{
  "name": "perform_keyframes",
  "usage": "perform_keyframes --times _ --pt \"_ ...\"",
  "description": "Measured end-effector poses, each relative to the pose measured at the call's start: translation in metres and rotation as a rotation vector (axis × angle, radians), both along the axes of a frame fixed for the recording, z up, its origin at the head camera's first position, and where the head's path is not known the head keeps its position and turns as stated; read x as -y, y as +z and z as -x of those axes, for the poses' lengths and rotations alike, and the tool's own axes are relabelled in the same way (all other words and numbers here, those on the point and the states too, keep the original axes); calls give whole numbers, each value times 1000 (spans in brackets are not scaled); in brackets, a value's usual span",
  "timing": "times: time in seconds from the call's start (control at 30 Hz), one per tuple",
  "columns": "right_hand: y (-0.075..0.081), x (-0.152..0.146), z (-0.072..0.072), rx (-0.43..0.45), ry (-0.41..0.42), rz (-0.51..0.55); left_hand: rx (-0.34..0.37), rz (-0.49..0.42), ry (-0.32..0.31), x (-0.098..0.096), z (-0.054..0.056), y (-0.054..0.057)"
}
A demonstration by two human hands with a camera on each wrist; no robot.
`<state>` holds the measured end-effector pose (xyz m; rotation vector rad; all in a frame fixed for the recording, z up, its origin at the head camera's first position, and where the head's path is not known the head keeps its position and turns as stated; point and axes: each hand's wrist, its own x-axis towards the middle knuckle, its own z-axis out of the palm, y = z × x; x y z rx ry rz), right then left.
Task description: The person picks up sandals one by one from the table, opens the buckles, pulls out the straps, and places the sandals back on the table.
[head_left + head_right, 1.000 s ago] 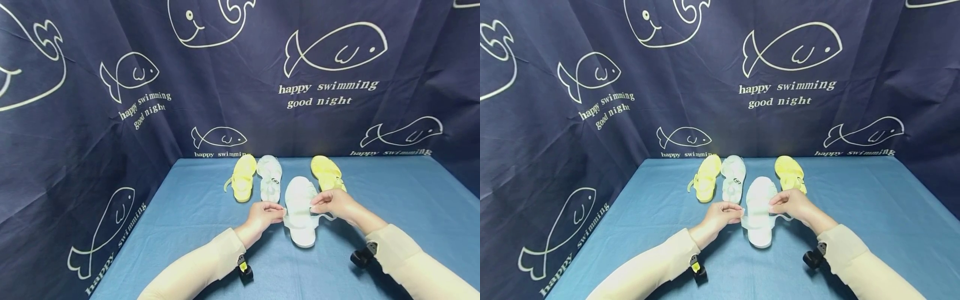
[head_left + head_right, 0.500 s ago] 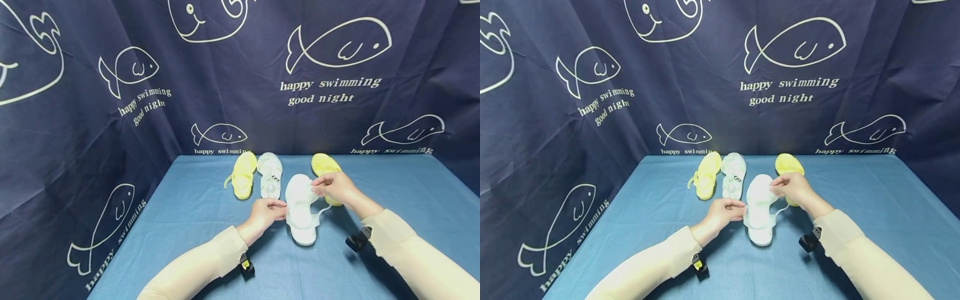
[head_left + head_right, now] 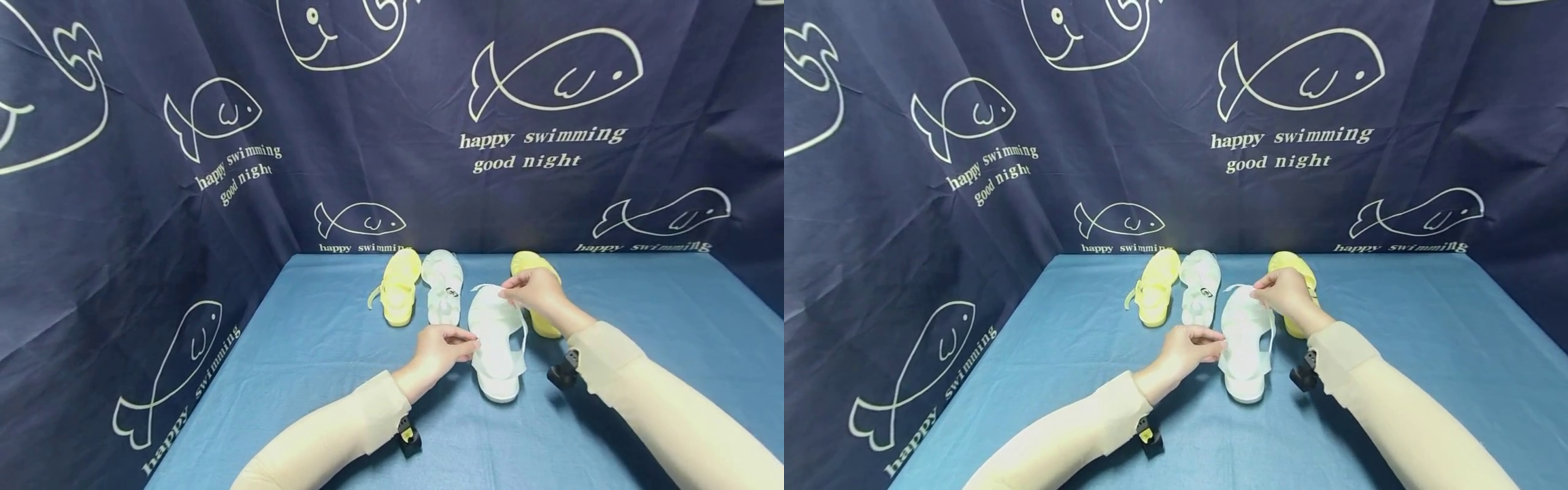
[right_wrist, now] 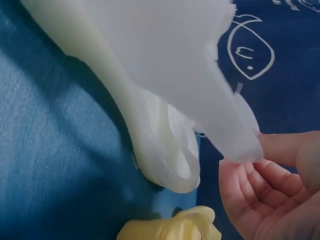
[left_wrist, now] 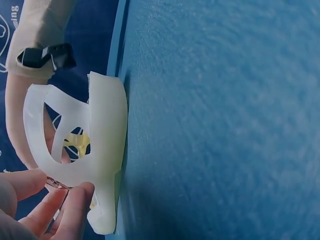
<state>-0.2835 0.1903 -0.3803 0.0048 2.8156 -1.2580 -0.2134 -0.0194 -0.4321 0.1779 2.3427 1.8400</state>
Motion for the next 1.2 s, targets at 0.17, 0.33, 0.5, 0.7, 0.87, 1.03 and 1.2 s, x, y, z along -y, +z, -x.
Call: perform_keyframes --times 0.17,0.33,0.5,0.7,0.87,1.03,1.2 --pt "-5 11 5 -4 -30 -73 -1 19 1 0 -1 1" --pt "-10 18 9 13 -23 -120 17 34 13 1 0 3" --pt "-12 21 9 51 -24 -143 24 33 9 2 0 1" --pt "-13 23 8 45 -7 -156 27 3 15 -1 -1 1" --pt "-11 23 8 39 21 -177 36 -18 14 -2 -1 1" --pt "-9 24 7 32 48 -190 67 -54 19 -2 -1 -1" --pt "-10 19 3 -16 90 -196 87 -69 23 -3 -1 -2"
